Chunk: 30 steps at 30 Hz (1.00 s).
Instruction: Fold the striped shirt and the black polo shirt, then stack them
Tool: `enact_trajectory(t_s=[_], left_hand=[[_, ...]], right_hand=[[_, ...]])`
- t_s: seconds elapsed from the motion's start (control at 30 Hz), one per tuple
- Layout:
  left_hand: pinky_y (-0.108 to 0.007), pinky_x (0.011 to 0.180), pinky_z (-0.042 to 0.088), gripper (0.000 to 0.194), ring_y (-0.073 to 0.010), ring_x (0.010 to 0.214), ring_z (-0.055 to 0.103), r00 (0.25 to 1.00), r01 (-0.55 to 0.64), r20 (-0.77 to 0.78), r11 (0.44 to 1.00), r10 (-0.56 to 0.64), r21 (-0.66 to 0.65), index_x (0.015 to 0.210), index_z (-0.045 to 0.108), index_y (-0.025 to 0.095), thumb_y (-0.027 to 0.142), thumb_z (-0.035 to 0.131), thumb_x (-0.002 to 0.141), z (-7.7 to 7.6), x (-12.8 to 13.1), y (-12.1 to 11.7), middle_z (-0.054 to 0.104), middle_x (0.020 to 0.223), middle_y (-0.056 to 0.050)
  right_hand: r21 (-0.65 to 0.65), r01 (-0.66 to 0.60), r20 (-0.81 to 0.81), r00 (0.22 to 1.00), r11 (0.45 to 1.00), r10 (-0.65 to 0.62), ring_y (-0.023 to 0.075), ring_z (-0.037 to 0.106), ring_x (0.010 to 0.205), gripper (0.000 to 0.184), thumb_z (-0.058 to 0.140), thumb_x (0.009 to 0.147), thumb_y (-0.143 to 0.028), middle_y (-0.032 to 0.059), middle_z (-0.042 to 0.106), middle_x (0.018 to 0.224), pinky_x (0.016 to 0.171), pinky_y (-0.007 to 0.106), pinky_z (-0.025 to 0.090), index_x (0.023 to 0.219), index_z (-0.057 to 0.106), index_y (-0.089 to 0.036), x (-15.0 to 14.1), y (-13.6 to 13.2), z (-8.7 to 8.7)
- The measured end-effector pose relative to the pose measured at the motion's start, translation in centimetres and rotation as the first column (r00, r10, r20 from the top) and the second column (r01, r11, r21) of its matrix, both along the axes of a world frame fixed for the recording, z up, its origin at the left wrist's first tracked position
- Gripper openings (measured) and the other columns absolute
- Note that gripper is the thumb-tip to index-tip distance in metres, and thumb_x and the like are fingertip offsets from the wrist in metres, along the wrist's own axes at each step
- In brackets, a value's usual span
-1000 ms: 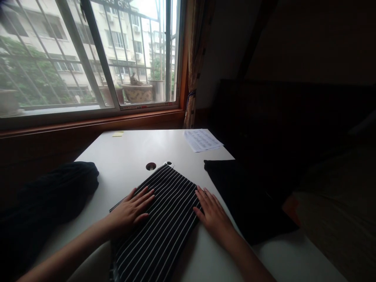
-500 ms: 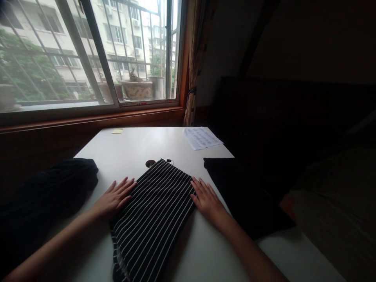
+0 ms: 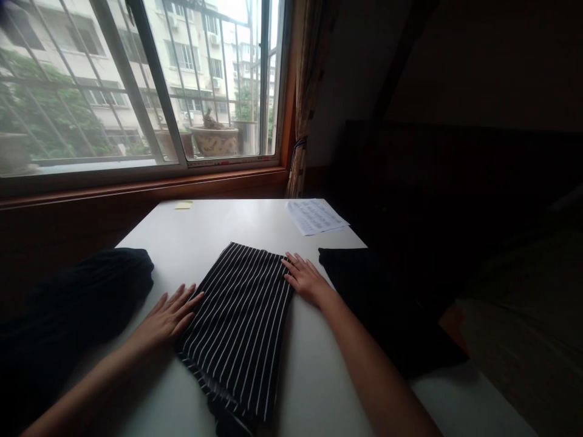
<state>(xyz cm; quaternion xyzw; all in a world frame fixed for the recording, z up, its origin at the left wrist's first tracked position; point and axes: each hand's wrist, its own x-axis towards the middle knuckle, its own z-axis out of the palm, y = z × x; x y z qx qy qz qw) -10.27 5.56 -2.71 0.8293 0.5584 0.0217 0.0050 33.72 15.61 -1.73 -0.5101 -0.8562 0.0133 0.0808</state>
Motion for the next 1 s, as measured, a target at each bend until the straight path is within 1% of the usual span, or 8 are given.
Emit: enact_trajectory(t_s=[0.17, 0.3, 0.47, 0.53, 0.63, 0.77, 0.87, 1.0], left_hand=[[-0.054, 0.120, 0.020, 0.054, -0.0282, 0.152, 0.012, 0.998, -0.058, -0.011, 0.997, 0.059, 0.059, 0.156, 0.019, 0.038, 0.042, 0.032, 0.104, -0.7, -0.2, -1.2, 0.012, 0.165, 0.002], [-0.056, 0.119, 0.022, 0.055, -0.0303, 0.152, 0.013, 0.995, -0.099, 0.012, 0.988, 0.098, 0.117, 0.156, 0.022, 0.036, 0.044, 0.036, 0.103, -0.9, -0.3, -1.9, 0.012, 0.166, -0.001], [-0.060, 0.117, 0.026, 0.055, -0.0322, 0.152, 0.011, 0.992, 0.015, 0.121, 0.982, -0.038, 0.186, 0.156, 0.026, 0.034, 0.039, 0.040, 0.103, 0.3, -0.4, -2.0, 0.017, 0.166, -0.003], [-0.061, 0.118, 0.025, 0.052, -0.0320, 0.152, 0.013, 0.975, 0.099, 0.171, 0.964, -0.144, 0.248, 0.153, 0.033, 0.032, 0.033, 0.043, 0.102, 0.9, -0.4, -1.9, 0.022, 0.165, -0.005], [-0.059, 0.120, 0.025, 0.045, -0.0292, 0.148, 0.029, 0.920, 0.253, 0.211, 0.911, -0.330, 0.324, 0.144, 0.048, 0.030, 0.028, 0.052, 0.099, 1.5, -0.3, -1.7, 0.046, 0.152, -0.006], [-0.055, 0.117, 0.034, 0.044, -0.0259, 0.126, 0.055, 0.838, 0.435, 0.205, 0.845, -0.506, 0.310, 0.135, 0.056, 0.029, 0.037, 0.064, 0.093, 1.4, 0.0, -1.5, 0.068, 0.124, -0.005], [-0.053, 0.112, 0.041, 0.044, -0.0248, 0.113, 0.061, 0.820, 0.476, 0.190, 0.828, -0.540, 0.298, 0.134, 0.057, 0.028, 0.039, 0.065, 0.093, 1.3, 0.3, -1.4, 0.069, 0.119, -0.006], [-0.053, 0.111, 0.042, 0.044, -0.0241, 0.110, 0.061, 0.828, 0.489, 0.174, 0.839, -0.532, 0.240, 0.136, 0.056, 0.030, 0.035, 0.064, 0.093, 2.1, 0.6, -1.8, 0.067, 0.121, -0.006]], right_hand=[[0.145, 0.017, 0.055, 0.998, 0.989, -0.026, 0.0277, 0.013, 0.153, 0.060, 0.039, 0.100, -0.055, -0.0055, 0.011, 0.167, 0.123, 0.052, 0.016, 0.156, 0.022, -0.042, -1.6, 2.9, 0.2], [0.251, 0.115, 0.000, 0.993, 0.961, -0.119, 0.0321, 0.014, 0.151, 0.063, 0.049, 0.096, -0.053, -0.0035, 0.015, 0.167, 0.123, 0.056, 0.014, 0.154, 0.030, -0.039, -3.6, 4.6, 0.4], [0.283, 0.210, -0.154, 0.973, 0.936, -0.172, 0.0334, 0.030, 0.144, 0.048, 0.049, 0.099, -0.043, 0.0029, 0.032, 0.160, 0.120, 0.058, 0.021, 0.146, 0.044, -0.034, -6.1, 4.1, 1.2], [0.269, 0.210, -0.218, 0.964, 0.940, -0.153, 0.0325, 0.039, 0.137, 0.040, 0.047, 0.100, -0.038, 0.0061, 0.042, 0.153, 0.117, 0.056, 0.027, 0.140, 0.052, -0.032, -6.8, 2.7, 1.8], [0.232, 0.163, -0.315, 0.945, 0.959, -0.084, 0.0289, 0.052, 0.120, 0.026, 0.046, 0.101, -0.030, 0.0098, 0.058, 0.130, 0.108, 0.051, 0.041, 0.119, 0.064, -0.026, -7.4, -0.9, 3.2], [0.133, -0.078, -0.416, 0.901, 0.988, 0.127, 0.0201, 0.058, 0.095, 0.010, 0.056, 0.097, -0.025, 0.0051, 0.062, 0.099, 0.089, 0.038, 0.051, 0.093, 0.064, -0.021, -8.0, -7.8, 5.2], [-0.003, -0.246, -0.369, 0.901, 0.969, 0.228, 0.0178, 0.056, 0.087, 0.013, 0.072, 0.088, -0.031, 0.0020, 0.062, 0.094, 0.079, 0.033, 0.049, 0.092, 0.065, -0.022, -8.4, -12.7, 5.7], [-0.095, -0.245, -0.295, 0.933, 0.965, 0.208, 0.0194, 0.056, 0.087, 0.025, 0.081, 0.078, -0.029, 0.0014, 0.064, 0.095, 0.077, 0.033, 0.048, 0.097, 0.066, -0.023, -8.7, -16.4, 4.9]])
